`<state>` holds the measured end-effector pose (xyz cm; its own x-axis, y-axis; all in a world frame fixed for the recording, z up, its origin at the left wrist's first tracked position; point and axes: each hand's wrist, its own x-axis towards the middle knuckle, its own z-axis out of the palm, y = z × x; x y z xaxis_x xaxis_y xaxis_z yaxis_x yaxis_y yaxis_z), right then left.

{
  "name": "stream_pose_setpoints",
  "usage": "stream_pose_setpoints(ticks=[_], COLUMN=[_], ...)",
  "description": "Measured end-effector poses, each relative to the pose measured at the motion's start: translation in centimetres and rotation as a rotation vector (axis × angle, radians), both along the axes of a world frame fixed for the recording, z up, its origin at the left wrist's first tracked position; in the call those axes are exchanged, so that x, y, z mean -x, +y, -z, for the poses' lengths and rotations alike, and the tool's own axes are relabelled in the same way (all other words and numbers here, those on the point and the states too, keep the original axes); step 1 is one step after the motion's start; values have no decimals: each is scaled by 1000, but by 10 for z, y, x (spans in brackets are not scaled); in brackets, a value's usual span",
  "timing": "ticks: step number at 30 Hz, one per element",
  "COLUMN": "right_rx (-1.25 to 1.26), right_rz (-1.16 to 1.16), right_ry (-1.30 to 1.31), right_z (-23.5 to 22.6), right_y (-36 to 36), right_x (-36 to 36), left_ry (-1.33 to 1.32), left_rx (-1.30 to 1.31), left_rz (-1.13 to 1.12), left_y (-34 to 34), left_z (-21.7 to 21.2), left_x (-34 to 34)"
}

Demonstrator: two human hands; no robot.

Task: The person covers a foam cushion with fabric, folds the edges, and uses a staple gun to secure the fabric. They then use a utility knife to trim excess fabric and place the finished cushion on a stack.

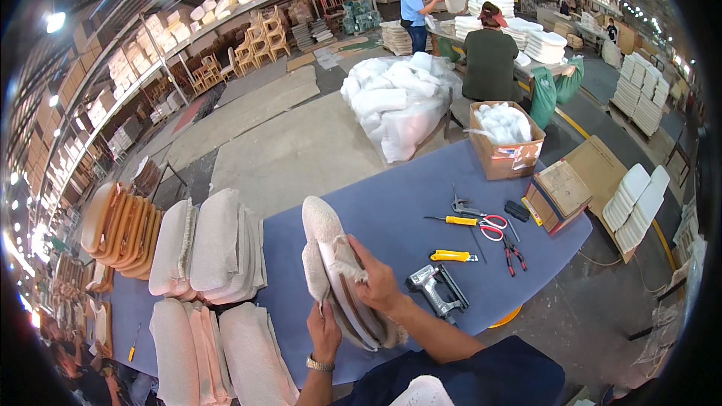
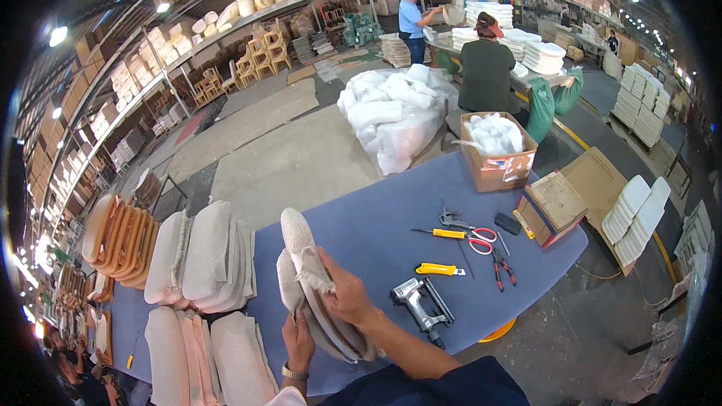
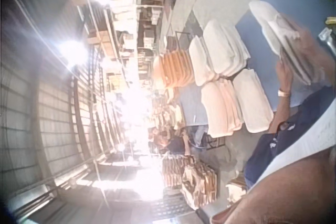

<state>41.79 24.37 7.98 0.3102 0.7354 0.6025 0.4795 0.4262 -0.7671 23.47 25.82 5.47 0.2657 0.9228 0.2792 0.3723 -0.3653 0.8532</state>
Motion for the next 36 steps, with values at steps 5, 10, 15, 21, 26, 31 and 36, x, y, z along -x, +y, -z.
stream_pose_setpoints(ticks=[5, 10, 15, 21, 26, 31, 36], right_rx=[31, 66, 357, 462, 401, 385, 301], right_rz=[160, 287, 396, 534, 641, 608, 530], right_ry=[21, -72, -76, 52, 104, 260, 491], right_z=[-18, -29, 58, 118, 138, 138, 143], right_y=[19, 50, 99, 109, 97, 103, 116], right_x=[-12, -22, -23, -15, -45, -31, -29], left_ry=[52, 166, 151, 105, -37, -50, -237], left_rx=[-125, -126, 128, 262, 359, 421, 442], left_rz=[-15, 118, 264, 213, 343, 375, 199], left_y=[38, 76, 123, 132, 130, 165, 184], left_z=[-11, -45, 40, 113, 93, 91, 88], left_x=[-4, -4, -11, -28, -73, -107, -129])
